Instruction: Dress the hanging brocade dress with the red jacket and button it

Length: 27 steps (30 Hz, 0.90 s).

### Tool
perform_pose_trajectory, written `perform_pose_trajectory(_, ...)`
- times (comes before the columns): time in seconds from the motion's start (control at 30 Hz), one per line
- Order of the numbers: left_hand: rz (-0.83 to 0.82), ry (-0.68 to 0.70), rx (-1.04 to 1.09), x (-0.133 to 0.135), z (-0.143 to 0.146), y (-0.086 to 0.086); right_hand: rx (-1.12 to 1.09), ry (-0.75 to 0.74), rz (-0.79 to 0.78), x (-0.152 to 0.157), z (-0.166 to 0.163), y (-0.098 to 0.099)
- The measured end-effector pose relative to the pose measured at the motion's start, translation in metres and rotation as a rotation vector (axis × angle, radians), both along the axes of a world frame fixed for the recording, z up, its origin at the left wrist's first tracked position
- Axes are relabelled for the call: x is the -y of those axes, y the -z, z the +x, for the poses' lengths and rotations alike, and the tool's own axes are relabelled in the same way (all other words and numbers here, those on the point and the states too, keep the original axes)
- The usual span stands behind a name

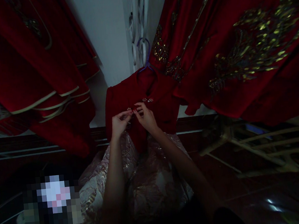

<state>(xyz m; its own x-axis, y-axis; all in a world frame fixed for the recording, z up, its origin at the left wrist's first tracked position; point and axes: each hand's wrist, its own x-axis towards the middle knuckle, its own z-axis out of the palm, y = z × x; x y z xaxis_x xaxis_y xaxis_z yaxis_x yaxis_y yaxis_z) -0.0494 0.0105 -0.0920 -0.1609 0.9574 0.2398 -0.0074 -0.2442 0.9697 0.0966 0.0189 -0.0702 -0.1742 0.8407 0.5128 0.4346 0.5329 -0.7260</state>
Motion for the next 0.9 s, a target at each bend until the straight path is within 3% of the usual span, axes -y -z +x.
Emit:
perform_pose_trajectory(0.23,0.064,-0.127,-0.135,-0.009,0.002,0.012,0.005,-0.012,0.008,-0.003,0.001,0.003)
perform_pose_trajectory(0.37,0.111,-0.105,-0.197,-0.005,0.003,0.009,0.006,-0.012,0.005,-0.002,0.0,0.002)
perform_pose_trajectory(0.6,0.082,-0.006,-0.112,0.001,-0.003,-0.002,-0.066,-0.064,-0.077,-0.002,0.007,0.0)
perform_pose_trajectory(0.7,-0.022,0.075,-0.119,0.003,-0.014,0.001,-0.106,-0.106,-0.147,0.016,0.034,0.003)
perform_pose_trajectory(0.9,-0.338,0.449,-0.37,0.007,-0.025,0.025,0.021,-0.08,-0.211,0.05,0.089,-0.007)
